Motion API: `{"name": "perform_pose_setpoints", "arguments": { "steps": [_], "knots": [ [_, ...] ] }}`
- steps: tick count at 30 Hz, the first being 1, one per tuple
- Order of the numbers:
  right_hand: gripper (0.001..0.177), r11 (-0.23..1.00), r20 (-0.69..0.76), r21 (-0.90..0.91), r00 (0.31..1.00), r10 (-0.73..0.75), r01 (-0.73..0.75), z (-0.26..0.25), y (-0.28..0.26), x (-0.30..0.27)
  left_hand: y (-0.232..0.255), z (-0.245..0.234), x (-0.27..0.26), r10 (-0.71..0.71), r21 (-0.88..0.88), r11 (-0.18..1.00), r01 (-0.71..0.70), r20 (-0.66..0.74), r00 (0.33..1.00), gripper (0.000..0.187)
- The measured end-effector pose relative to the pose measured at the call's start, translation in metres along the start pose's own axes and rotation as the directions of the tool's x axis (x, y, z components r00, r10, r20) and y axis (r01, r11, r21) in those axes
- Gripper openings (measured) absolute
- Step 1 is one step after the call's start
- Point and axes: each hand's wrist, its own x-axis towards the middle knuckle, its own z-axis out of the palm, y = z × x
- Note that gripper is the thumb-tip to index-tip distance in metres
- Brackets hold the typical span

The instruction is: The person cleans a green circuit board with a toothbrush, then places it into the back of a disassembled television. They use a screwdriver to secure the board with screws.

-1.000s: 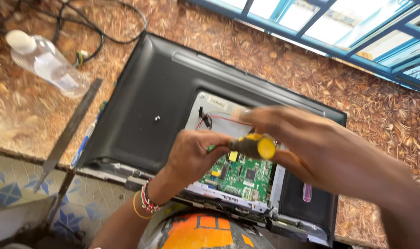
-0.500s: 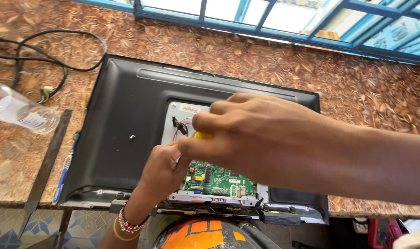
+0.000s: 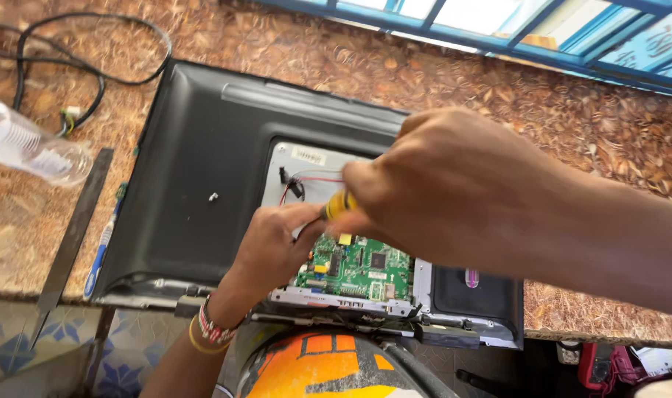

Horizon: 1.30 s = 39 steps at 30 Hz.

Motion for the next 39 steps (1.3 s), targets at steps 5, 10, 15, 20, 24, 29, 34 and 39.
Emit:
{"name": "perform_pose_setpoints", "arguments": {
  "steps": [5,10,15,20,24,29,34,39],
  "knots": [
    [0.054,0.978,-0.567,-0.150,0.798,-0.206,0.146,0.042,0.023,0.010,-0.001,-0.001,0.004,0.004,-0.074,0.997,-0.001,0.038,0.999,0.029],
    [0.053,0.917,-0.397,0.011,0.843,-0.363,0.400,0.045,0.025,0.001,-0.004,0.000,0.003,0.054,-0.078,0.996,-0.048,0.083,0.995,0.030],
    [0.073,0.989,-0.620,-0.059,0.772,-0.142,0.135,0.061,0.025,0.022,-0.004,-0.002,0.001,-0.024,-0.067,0.997,0.032,0.109,0.994,0.031],
    [0.029,0.959,-0.391,-0.051,0.879,-0.275,0.278,0.037,0.021,0.001,-0.007,-0.002,-0.001,-0.088,-0.037,0.995,0.094,0.141,0.986,0.004],
    [0.089,0.975,-0.653,-0.217,0.749,-0.112,-0.043,0.064,0.021,0.027,-0.014,0.002,0.000,-0.137,0.008,0.990,0.137,0.164,0.977,0.037],
    [0.031,0.952,-0.554,-0.127,0.777,-0.300,0.277,0.040,0.021,0.002,-0.002,-0.004,0.003,-0.124,-0.086,0.986,0.142,0.182,0.975,0.035],
    [0.087,0.964,-0.676,-0.263,0.721,-0.152,-0.044,0.065,0.018,0.017,-0.005,-0.003,0.002,-0.122,-0.087,0.986,0.143,0.208,0.970,0.044],
    [0.065,0.961,-0.497,-0.045,0.829,-0.258,0.272,0.047,0.020,0.005,0.003,-0.007,0.005,-0.131,-0.054,0.988,0.144,0.196,0.972,0.034]
  ]
}}
